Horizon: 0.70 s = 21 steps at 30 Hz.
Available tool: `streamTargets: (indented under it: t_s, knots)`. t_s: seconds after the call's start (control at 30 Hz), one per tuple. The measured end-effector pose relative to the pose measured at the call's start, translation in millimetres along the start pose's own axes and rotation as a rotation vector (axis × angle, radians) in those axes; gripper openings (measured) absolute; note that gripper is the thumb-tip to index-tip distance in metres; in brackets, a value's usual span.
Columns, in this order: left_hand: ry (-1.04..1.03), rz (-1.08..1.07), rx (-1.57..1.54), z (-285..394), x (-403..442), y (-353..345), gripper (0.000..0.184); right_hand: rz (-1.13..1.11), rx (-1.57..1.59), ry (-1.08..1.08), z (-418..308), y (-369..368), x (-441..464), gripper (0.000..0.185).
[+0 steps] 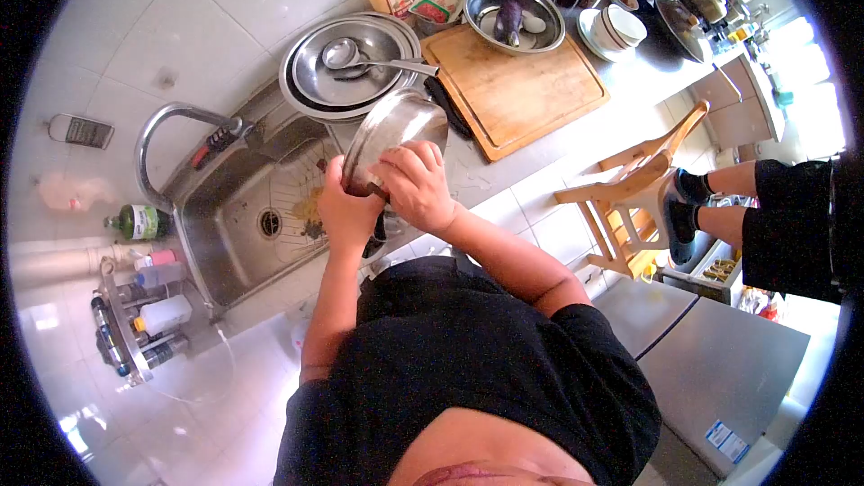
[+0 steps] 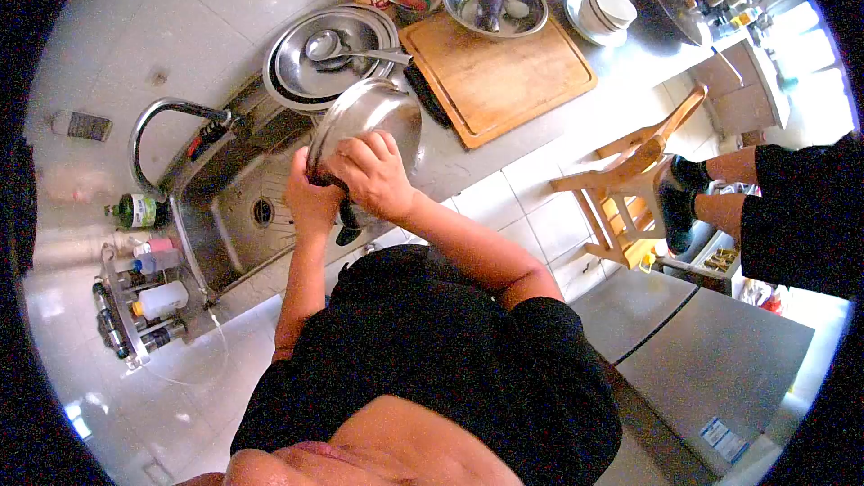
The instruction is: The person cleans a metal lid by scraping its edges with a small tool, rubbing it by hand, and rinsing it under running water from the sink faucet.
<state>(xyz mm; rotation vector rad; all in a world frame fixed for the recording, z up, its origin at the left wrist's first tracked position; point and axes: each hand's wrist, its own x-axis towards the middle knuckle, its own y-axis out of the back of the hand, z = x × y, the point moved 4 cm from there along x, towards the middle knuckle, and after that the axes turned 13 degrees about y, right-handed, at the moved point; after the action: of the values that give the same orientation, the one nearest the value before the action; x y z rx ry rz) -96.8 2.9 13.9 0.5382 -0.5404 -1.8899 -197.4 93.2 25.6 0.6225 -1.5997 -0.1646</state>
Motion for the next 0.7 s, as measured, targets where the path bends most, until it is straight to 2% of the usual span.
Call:
streamTargets:
  t_s: [0.13, 0.27, 0.4, 0.47, 0.57, 0.7]
  knots:
    - [-0.004, 0.067, 0.031, -3, 5, 1, 0.054, 0.126, 0.176, -0.133, 7, -15, 2, 0.011]
    - [-0.065, 0.082, 0.031, -17, 11, 2, 0.055, 0.171, 0.275, -0.179, 8, -21, 1, 0.014]
    - [0.016, 0.03, -0.075, -13, 13, -2, 0.05, 0.239, 0.267, -0.209, 6, -27, 0, 0.016]
    - [-0.006, 0.074, -0.068, -9, 17, 0, 0.047, 0.199, 0.168, -0.174, 5, -29, 4, 0.014]
    - [0.001, 0.014, -0.143, -34, 38, -7, 0.043, 0.117, 0.037, -0.053, 0, -25, 18, 0.008]
    - [0.006, 0.023, -0.102, -8, 34, 6, 0.038, 0.101, 0.087, 0.017, 2, -38, 26, 0.009]
